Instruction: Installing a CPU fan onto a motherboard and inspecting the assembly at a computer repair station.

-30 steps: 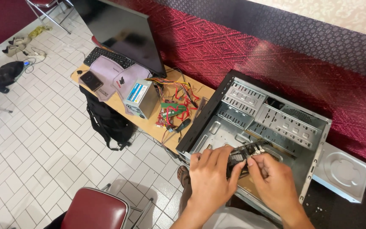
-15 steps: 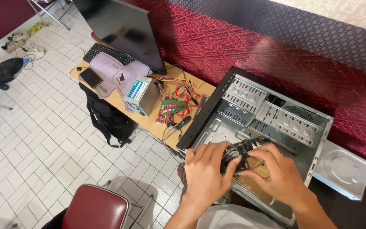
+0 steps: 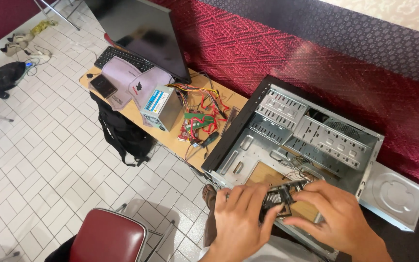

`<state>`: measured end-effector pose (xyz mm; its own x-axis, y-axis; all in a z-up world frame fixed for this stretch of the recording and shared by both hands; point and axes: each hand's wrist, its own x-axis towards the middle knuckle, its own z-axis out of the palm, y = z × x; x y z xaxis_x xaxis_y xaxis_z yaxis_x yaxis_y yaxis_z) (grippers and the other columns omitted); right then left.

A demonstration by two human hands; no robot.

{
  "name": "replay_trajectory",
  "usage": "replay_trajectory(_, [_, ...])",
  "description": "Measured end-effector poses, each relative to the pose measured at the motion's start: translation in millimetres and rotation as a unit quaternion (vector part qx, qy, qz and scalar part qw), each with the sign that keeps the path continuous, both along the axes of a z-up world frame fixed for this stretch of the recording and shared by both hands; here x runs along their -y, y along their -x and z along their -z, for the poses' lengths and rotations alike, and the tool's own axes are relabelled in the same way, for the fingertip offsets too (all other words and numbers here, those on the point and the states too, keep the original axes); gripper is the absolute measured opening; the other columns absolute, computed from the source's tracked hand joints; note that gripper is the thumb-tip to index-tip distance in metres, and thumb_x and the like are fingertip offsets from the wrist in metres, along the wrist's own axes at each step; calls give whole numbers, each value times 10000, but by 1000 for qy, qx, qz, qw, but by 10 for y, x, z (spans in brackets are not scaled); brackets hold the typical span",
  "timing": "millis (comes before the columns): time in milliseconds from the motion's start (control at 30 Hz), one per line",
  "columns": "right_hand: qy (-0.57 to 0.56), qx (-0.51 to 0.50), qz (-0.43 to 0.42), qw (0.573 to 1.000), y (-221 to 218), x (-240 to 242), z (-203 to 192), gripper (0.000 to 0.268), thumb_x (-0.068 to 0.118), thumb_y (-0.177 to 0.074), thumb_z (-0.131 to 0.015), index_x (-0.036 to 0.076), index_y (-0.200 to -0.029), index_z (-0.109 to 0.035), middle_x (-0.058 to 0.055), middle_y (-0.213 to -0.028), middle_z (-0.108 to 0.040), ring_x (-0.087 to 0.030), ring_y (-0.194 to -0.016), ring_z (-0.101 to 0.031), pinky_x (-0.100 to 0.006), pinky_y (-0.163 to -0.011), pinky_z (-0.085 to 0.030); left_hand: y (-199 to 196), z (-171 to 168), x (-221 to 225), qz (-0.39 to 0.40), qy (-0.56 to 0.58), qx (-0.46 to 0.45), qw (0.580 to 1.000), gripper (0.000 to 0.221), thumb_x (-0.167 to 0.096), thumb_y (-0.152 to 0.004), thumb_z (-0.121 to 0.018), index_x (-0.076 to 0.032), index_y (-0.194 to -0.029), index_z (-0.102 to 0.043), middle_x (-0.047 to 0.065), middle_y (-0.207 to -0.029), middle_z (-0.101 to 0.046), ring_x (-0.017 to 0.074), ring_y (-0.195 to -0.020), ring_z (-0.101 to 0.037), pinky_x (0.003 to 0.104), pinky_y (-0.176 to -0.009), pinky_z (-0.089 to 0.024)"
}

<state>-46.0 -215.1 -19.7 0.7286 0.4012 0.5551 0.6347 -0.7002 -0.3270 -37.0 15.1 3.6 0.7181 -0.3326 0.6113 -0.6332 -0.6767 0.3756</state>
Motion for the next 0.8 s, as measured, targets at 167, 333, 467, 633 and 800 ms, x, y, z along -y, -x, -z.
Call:
replay_trajectory(167, [6,-46,-22,999,37,100,-35,734,509,-689,-889,79,-1232,-647,-102,-1255,-662,-242,-1170,-651,-413,-1007,-513,246,109,-50,5,14,-12,1000,329,-395,-1042,-578,-96,-1084,-709,18,-1076,-752,213,-888,-688,382,-776,-408])
replay_trajectory(333, [-28,-207,-117,971,-32,49,4,575,469,-817,-799,95,-1243,-698,-62,-1245,-735,-243,-1151,-688,-439,-1016,-514,278,138,-95,6,12,4,1000,328,-394,-1040,-585,-98,-1066,-723,29,-1088,-766,218,-887,-706,386,-778,-415])
replay_trajectory(467, [-38,-195,-122,972,-53,-24,-16,512,442,-810,-814,99,-1179,-717,-53,-1167,-758,-220,-1065,-727,-418,-982,-533,278,124,-147,13,13,23,1000,324,-379,-1040,-603,-83,-1060,-732,43,-1086,-766,221,-888,-712,379,-782,-435])
replay_trajectory(633, [-62,-194,-124,971,-19,-82,-28,435,390,-843,-789,84,-1139,-696,-65,-1121,-744,-219,-1013,-738,-392,-912,-571,309,167,-148,8,20,25,999,320,-381,-1030,-627,-82,-1054,-738,47,-1094,-770,225,-910,-719,370,-807,-439])
replay_trajectory(800, [-48,-180,-102,977,-1,-64,24,433,433,-842,-771,94,-1108,-725,-45,-1087,-764,-204,-994,-748,-380,-910,-563,301,150,-148,1,21,34,999,319,-383,-1035,-613,-88,-1052,-732,28,-1081,-770,206,-904,-715,356,-810,-428])
